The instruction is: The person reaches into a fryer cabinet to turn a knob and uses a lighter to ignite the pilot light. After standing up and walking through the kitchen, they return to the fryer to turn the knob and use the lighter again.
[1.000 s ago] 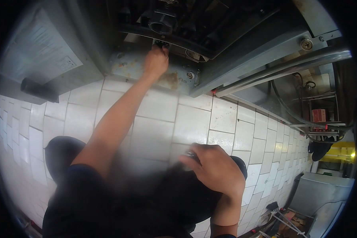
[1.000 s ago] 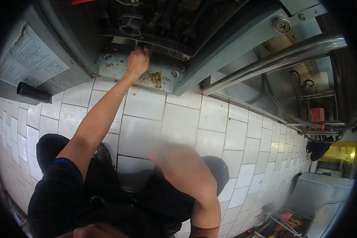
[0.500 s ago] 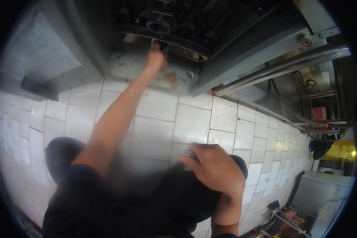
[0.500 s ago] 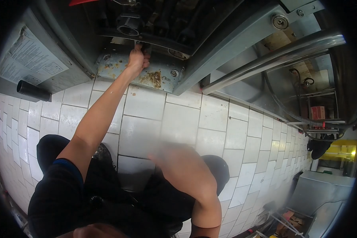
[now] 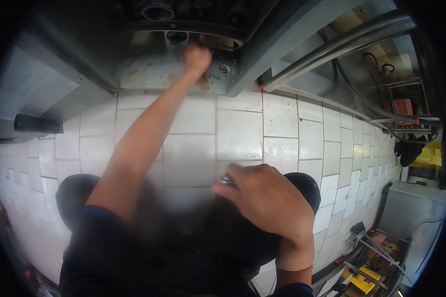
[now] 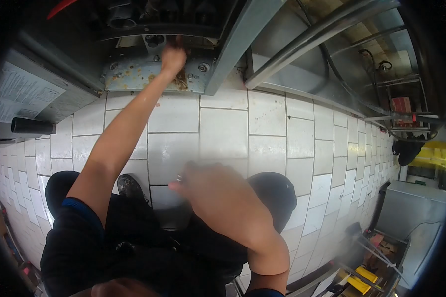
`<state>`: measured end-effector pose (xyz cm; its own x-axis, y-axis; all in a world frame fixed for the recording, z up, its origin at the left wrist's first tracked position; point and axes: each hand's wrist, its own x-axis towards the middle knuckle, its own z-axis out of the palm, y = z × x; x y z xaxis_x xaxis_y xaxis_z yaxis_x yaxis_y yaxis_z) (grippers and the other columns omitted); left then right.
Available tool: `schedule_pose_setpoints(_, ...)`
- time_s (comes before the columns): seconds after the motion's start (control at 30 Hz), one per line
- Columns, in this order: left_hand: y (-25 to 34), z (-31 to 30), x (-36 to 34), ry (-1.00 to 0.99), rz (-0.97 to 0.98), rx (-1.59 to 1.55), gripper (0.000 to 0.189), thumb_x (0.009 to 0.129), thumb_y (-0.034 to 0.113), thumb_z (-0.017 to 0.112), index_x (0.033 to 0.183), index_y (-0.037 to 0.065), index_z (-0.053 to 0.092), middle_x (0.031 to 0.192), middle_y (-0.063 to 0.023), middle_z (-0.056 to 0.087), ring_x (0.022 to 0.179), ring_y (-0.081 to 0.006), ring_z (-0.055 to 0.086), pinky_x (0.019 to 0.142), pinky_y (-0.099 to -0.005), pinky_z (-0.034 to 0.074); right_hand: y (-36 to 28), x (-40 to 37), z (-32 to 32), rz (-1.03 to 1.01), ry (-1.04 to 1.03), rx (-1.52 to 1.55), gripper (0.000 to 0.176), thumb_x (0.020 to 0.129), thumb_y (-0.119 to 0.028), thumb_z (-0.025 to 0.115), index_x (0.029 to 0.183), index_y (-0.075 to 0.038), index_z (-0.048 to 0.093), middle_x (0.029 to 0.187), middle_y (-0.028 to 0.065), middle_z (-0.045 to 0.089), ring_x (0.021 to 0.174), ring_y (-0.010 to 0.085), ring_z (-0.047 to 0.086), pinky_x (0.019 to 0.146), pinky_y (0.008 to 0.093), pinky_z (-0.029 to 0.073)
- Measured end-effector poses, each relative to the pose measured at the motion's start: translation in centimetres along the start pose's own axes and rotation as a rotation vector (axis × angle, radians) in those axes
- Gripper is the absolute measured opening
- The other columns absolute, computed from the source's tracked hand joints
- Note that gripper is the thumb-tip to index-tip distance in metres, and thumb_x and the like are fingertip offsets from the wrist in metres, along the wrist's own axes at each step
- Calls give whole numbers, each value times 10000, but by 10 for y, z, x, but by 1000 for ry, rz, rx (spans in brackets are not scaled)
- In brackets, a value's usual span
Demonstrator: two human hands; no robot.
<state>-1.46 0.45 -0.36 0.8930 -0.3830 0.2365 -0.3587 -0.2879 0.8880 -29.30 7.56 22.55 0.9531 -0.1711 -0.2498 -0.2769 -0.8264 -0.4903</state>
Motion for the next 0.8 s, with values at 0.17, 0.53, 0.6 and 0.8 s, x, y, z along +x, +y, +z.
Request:
schedule_pose_setpoints(0.17, 3, 31, 25, 76, -203, -19, 273, 788, 189, 473, 942, -14, 570, 936, -251, 570, 922, -376, 537, 820, -418, 430, 11, -9, 6, 12, 28, 32, 301, 813, -280, 548, 690, -13, 480, 555, 182, 505, 569, 372, 515, 535, 400, 417)
schedule_pose_setpoints(0.53, -40, 47, 34, 92, 145, -112, 288, 774, 76, 453, 1026, -46, 521, 1061, -250, 526, 1040, -371, 474, 899, -400, 367, 35, 0, 8, -49, 55, 37, 280, 807, -248, 559, 673, -20, 468, 557, 170, 478, 538, 363, 492, 498, 411, 393)
schedule_pose_setpoints(0.6, -39, 43, 37, 66, 130, -120, 296, 774, 68, 448, 1039, -46, 515, 1069, -253, 520, 1049, -374, 465, 905, -398, 360, 37, 4, 8, 20, -19, 43, 288, 812, -258, 552, 676, -17, 471, 565, 172, 490, 551, 369, 495, 502, 415, 391)
schedule_pose_setpoints(0.8, -39, 47, 38, 128, 172, -177, 219, 795, 77, 437, 945, -39, 547, 975, -267, 546, 995, -412, 472, 829, -398, 381, 32, 22, 1, 138, -188, 122, 294, 829, -264, 533, 696, -9, 472, 602, 189, 521, 612, 384, 515, 539, 419, 401)
